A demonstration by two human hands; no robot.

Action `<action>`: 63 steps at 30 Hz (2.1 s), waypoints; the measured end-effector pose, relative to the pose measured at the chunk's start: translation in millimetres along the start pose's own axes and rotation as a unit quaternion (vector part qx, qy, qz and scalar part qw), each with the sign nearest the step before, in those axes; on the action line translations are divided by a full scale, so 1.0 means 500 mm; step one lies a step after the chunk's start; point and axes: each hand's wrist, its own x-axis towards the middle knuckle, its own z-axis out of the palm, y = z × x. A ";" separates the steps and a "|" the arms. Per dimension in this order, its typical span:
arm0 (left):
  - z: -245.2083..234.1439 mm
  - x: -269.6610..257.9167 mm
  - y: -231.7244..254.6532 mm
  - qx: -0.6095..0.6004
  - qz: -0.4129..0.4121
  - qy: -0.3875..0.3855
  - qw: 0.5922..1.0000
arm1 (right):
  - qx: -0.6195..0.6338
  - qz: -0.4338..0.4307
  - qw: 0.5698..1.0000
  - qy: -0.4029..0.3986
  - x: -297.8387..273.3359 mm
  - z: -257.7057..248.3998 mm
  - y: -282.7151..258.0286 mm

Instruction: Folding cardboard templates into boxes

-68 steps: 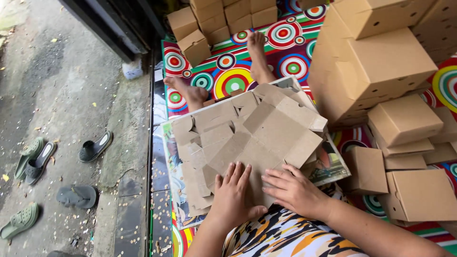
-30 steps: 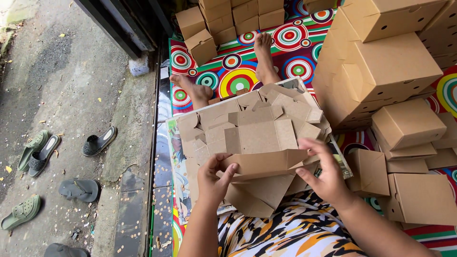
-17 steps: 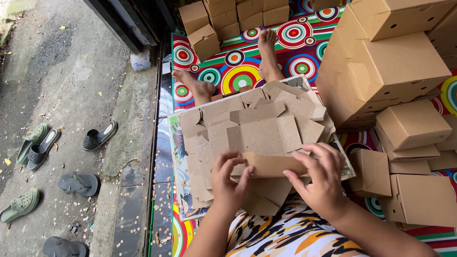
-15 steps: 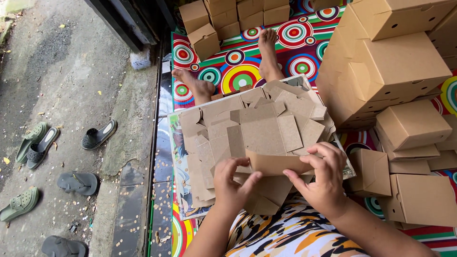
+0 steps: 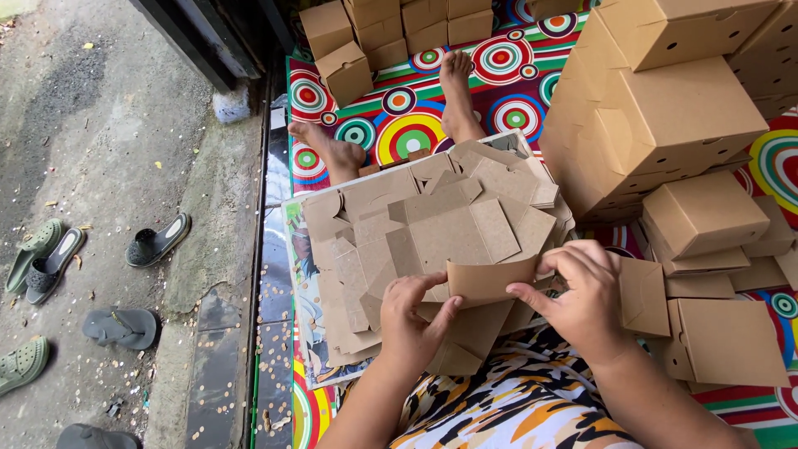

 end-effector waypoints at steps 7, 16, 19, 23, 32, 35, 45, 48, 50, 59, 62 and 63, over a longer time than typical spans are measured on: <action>-0.030 0.009 0.031 0.012 0.026 -0.009 1.000 | 0.139 0.025 0.990 -0.021 -0.011 0.008 -0.003; -0.042 -0.003 0.037 -0.018 0.002 -0.028 0.999 | 0.256 0.034 0.962 -0.092 -0.021 -0.007 0.011; -0.042 -0.006 0.035 -0.041 -0.004 -0.057 0.998 | 0.253 0.038 0.961 -0.104 -0.020 -0.014 0.012; -0.055 0.000 0.048 -0.054 0.014 -0.081 0.995 | 0.288 -0.009 0.952 -0.108 -0.015 -0.017 0.013; -0.068 0.012 0.082 -0.051 0.070 -0.107 0.990 | 0.192 -0.047 0.977 -0.081 0.013 -0.070 -0.037; -0.058 0.023 0.114 -0.004 0.108 -0.087 0.990 | 0.051 -0.125 0.989 -0.052 0.031 -0.107 -0.093; -0.024 0.019 0.115 0.000 0.106 -0.142 0.984 | 0.131 -0.175 0.962 -0.162 0.048 -0.105 -0.071; -0.021 0.019 0.131 -0.020 0.102 -0.156 0.982 | 0.148 -0.162 0.959 -0.178 0.039 -0.106 -0.052; -0.008 0.011 0.125 -0.024 0.102 -0.148 0.983 | 0.159 -0.155 0.958 -0.182 0.037 -0.107 -0.049; 0.018 -0.002 0.121 -0.050 0.104 -0.125 0.985 | 0.167 -0.145 0.960 -0.172 0.028 -0.099 -0.047; 0.020 -0.003 0.123 -0.042 0.106 -0.125 0.986 | 0.155 -0.151 0.962 -0.169 0.033 -0.102 -0.059; 0.022 -0.004 0.123 -0.040 0.107 -0.122 0.986 | 0.147 -0.159 0.961 -0.171 0.035 -0.103 -0.063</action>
